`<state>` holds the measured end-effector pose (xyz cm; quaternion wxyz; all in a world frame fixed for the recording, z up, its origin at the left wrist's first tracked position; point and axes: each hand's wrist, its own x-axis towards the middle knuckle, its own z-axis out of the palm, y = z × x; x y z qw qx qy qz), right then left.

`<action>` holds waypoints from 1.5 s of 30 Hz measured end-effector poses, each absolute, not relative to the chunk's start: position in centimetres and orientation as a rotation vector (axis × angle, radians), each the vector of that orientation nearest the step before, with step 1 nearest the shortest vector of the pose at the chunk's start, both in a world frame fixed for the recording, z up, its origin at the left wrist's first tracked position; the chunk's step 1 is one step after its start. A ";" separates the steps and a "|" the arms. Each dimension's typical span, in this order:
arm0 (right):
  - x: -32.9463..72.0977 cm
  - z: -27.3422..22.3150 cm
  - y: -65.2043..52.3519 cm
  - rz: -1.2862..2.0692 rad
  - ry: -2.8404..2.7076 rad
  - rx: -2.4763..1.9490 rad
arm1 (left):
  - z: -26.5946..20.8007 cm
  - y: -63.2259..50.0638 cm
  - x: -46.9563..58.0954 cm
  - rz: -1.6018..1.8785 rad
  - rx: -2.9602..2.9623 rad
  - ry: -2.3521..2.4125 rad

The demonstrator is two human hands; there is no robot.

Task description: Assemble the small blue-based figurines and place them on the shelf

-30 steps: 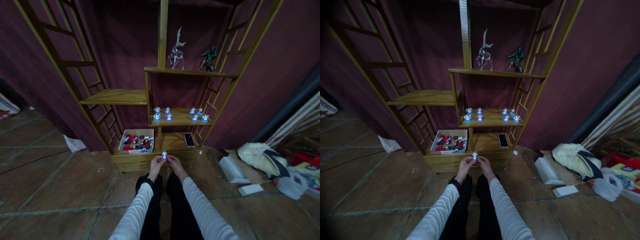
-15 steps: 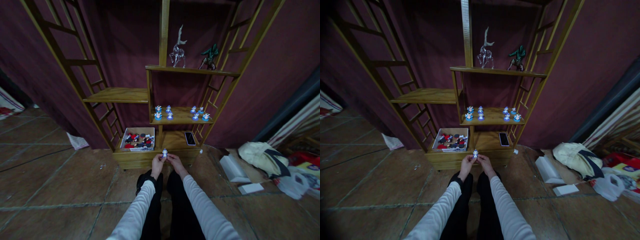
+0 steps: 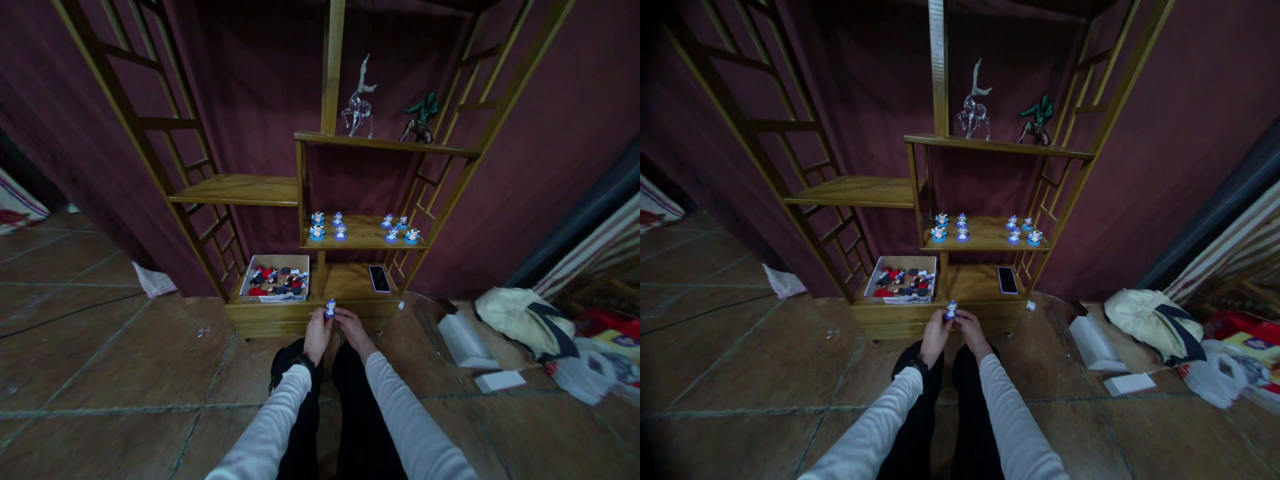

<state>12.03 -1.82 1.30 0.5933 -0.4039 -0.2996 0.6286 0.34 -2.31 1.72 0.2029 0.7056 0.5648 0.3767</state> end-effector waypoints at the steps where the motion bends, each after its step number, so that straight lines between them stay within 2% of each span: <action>1: 12.1 1.4 -1.8 1.470 -0.710 -0.936 | 2.0 -2.5 0.4 0.979 2.030 1.608; 7: 12.2 1.5 -1.7 1.503 -0.781 -0.902 | 3.0 -2.7 0.0 0.610 2.417 1.655; 15: 12.2 0.9 -1.4 1.486 -0.780 -0.915 | 2.7 -2.2 -0.4 0.629 2.724 1.512; 29: 12.9 -0.5 -0.9 1.411 -0.793 -0.914 | 2.6 -2.3 -0.2 0.590 2.731 1.426; 45: 13.2 0.5 -1.4 1.348 -0.804 -0.928 | 2.6 -2.7 0.2 0.636 2.772 1.339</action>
